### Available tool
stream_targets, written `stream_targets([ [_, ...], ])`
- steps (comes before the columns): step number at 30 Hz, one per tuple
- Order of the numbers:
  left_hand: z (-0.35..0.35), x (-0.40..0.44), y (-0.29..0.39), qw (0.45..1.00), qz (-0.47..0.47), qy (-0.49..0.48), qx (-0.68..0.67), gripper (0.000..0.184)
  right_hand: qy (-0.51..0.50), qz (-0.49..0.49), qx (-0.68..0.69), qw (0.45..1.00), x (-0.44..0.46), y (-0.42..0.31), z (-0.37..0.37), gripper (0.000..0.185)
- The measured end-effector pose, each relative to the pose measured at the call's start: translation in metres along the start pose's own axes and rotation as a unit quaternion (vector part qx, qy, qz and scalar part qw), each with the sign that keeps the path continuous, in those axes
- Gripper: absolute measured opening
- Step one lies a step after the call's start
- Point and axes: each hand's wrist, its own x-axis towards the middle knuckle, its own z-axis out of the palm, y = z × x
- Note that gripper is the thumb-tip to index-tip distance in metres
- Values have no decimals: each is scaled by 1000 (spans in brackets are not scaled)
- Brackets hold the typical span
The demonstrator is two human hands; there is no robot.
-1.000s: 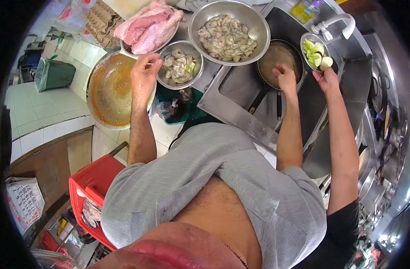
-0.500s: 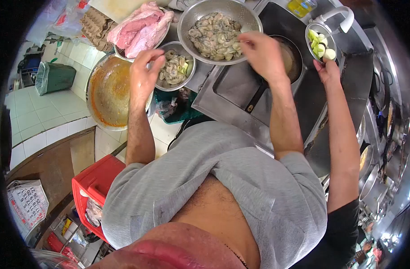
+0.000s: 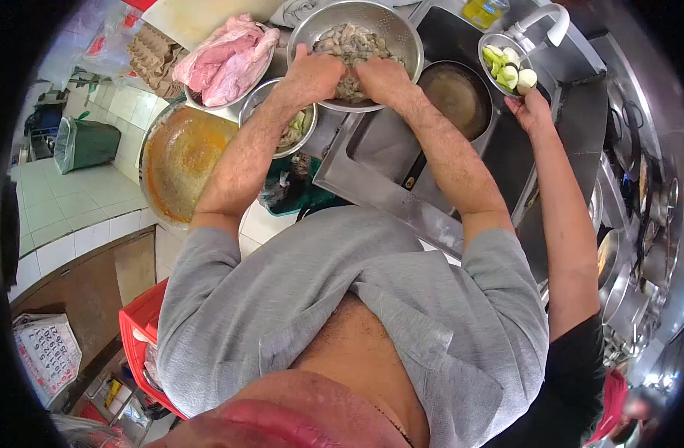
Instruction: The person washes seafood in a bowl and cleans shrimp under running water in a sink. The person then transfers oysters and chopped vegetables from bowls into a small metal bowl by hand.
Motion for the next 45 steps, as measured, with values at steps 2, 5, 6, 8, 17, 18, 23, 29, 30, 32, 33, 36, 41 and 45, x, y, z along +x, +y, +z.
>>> stream_targets([
  [2, 2, 4, -4, 1000, -6, 4, -3, 12, 22, -1, 59, 998, 0, 5, -1, 20],
  [5, 0, 4, -12, 999, -15, -12, -29, 17, 22, 2, 148, 989, 4, 13, -5, 22],
  [6, -3, 4, -14, 998, -16, -28, -50, 22, 21, 4, 171, 985, 5, 15, -7, 22],
  [8, -4, 6, -22, 992, -21, -1, -124, 22, 26, -8, 257, 966, 6, 19, -14, 23],
  [17, -1, 6, -39, 849, -114, 120, -502, 29, 26, 86, 784, 614, -1, 21, -25, 27],
  [18, 1, 7, -39, 848, -117, 111, -504, 29, 28, 81, 810, 580, -2, 20, -27, 28],
  [23, -9, 4, -27, 931, -96, 151, -317, 23, 80, 45, 834, 544, -8, 31, -25, 20],
  [29, -10, 15, 13, 989, -89, 20, -115, 27, 122, 54, 839, 528, -32, 44, -31, 5],
  [30, -6, 19, 16, 989, -87, 20, -115, 27, 122, 48, 843, 521, -36, 46, -30, 6],
  [32, 8, 28, 18, 991, -124, -10, -53, 27, 127, 52, 847, 514, -45, 48, -31, 6],
  [33, 12, 30, 17, 991, -121, -10, -53, 27, 133, 57, 846, 513, -48, 48, -31, 6],
  [36, 15, 33, 5, 991, -106, -22, -77, 29, 179, 90, 830, 521, -55, 47, -30, 8],
  [41, 13, 31, -6, 956, -102, 6, -274, 29, 181, 126, 787, 577, -57, 43, -30, 10],
  [45, 7, 28, 16, 972, -116, 22, -202, 29, 146, 130, 773, 603, -46, 33, -28, 11],
])
